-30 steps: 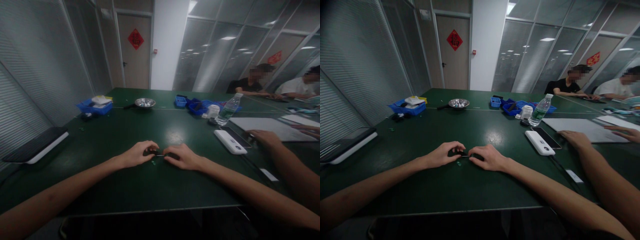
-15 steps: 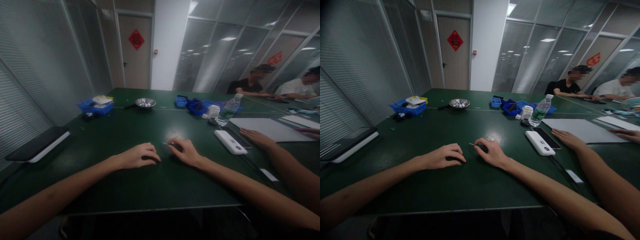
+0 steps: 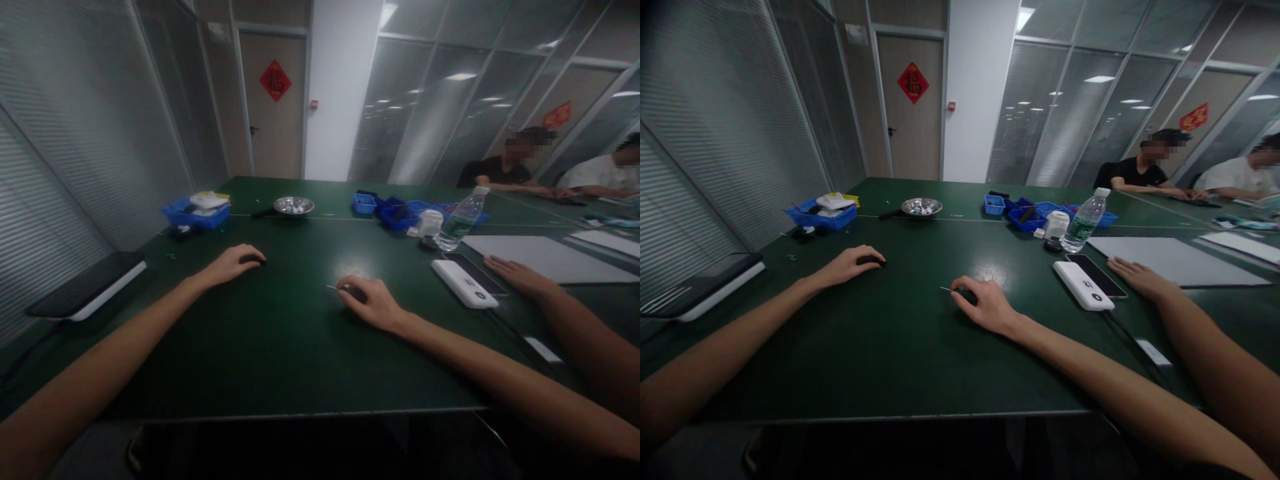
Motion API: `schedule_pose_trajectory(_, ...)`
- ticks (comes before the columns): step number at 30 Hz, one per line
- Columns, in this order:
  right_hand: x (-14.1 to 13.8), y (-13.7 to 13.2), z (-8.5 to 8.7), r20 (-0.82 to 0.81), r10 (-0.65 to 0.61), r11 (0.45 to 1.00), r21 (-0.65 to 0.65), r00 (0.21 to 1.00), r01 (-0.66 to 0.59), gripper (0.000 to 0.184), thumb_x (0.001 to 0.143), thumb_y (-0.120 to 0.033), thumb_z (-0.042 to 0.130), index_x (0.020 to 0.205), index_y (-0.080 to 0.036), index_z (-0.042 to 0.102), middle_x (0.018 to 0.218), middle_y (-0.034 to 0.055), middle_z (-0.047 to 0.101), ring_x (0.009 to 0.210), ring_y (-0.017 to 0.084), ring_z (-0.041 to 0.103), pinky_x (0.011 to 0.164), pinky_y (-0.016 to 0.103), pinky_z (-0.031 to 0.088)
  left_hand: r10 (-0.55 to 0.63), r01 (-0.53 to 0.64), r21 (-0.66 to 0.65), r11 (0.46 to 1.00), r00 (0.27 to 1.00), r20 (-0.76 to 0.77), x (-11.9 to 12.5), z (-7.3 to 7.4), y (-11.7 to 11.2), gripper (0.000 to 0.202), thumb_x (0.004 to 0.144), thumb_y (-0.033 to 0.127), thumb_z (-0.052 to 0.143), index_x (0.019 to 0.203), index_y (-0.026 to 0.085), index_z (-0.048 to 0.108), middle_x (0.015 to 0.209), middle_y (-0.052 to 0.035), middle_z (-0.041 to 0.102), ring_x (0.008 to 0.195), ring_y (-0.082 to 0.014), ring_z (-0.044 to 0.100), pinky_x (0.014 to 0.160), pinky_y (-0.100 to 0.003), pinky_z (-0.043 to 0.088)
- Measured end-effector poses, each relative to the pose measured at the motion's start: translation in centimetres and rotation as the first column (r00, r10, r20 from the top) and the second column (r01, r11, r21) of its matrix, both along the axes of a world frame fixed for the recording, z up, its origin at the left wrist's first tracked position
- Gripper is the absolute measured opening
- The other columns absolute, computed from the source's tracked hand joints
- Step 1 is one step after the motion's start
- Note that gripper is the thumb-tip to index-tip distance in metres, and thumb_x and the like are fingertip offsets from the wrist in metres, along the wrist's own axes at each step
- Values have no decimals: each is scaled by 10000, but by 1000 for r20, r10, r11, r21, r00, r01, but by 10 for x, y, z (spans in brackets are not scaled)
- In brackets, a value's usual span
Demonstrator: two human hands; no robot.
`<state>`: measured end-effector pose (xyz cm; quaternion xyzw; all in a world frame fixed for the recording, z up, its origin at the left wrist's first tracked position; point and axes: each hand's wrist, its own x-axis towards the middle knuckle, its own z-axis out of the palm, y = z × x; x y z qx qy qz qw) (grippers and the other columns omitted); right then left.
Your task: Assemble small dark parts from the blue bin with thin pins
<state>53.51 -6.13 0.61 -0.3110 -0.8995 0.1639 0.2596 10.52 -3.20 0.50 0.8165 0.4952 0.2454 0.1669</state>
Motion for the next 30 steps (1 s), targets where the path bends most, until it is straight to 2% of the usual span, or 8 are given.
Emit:
schedule_pose_trajectory(4,-1,0,1,11,1,1000,1,1000,-1,276,1053,-422,523,1140,-203,667,900,42,742,696,155,656,685,289,502,260,-259,36,965,964,-46,-75,-8,14,535,872,663,609,1133,218,746,1240,-101,726,1144,-297,646,1004,-430,491)
schedule_pose_trajectory(8,0,1,0,11,15,1000,-3,1000,-15,284,1053,-429,524,1143,-201,666,878,37,736,681,153,651,672,289,501,374,-365,114,924,924,-77,-110,-13,17,555,856,677,584,1096,202,741,1221,-122,733,1139,-317,648,1034,-452,469)
schedule_pose_trajectory(12,0,1,0,14,20,1000,2,1000,-20,278,1054,-424,523,1140,-202,666,850,27,725,657,147,641,654,284,490,400,-376,192,906,910,-105,-102,-8,15,541,847,646,587,1111,195,732,1248,-140,709,1190,-326,609,1079,-479,434)
schedule_pose_trajectory(15,0,0,0,19,12,1000,9,1000,-12,266,1052,-416,531,1144,-207,667,849,24,725,655,146,641,664,287,487,315,-285,198,938,938,-143,-87,1,13,525,854,644,584,1092,210,759,1265,-123,701,1218,-308,586,1088,-471,425)
schedule_pose_trajectory(18,0,0,-1,24,16,1000,1,1000,-16,268,1055,-412,528,1155,-203,663,840,24,725,642,143,636,654,285,482,230,-230,24,973,954,-194,-78,7,14,507,830,662,628,1061,238,783,1173,-93,735,1103,-284,646,965,-399,496)
schedule_pose_trajectory(21,1,1,-2,20,14,1000,6,1000,-14,270,1051,-414,532,1148,-200,666,788,12,707,608,138,619,619,277,466,279,-318,-164,934,934,-225,-78,7,19,526,747,662,715,1031,224,782,1010,-89,762,907,-268,696,761,-326,519)
schedule_pose_trajectory(24,1,2,-3,14,17,1000,21,1000,-17,261,1045,-409,544,1144,-203,672,799,17,712,618,141,623,626,280,471,300,-357,-236,904,921,-247,-79,5,24,451,717,610,750,930,213,780,930,-82,766,850,-261,703,700,-302,494)
schedule_pose_trajectory(30,0,1,-2,16,44,999,7,999,-44,275,1048,-411,535,1152,-196,670,844,37,733,630,146,630,643,286,500,398,-407,-64,911,910,-117,-85,3,20,432,791,607,706,967,214,743,938,-77,760,841,-255,700,687,-307,496)
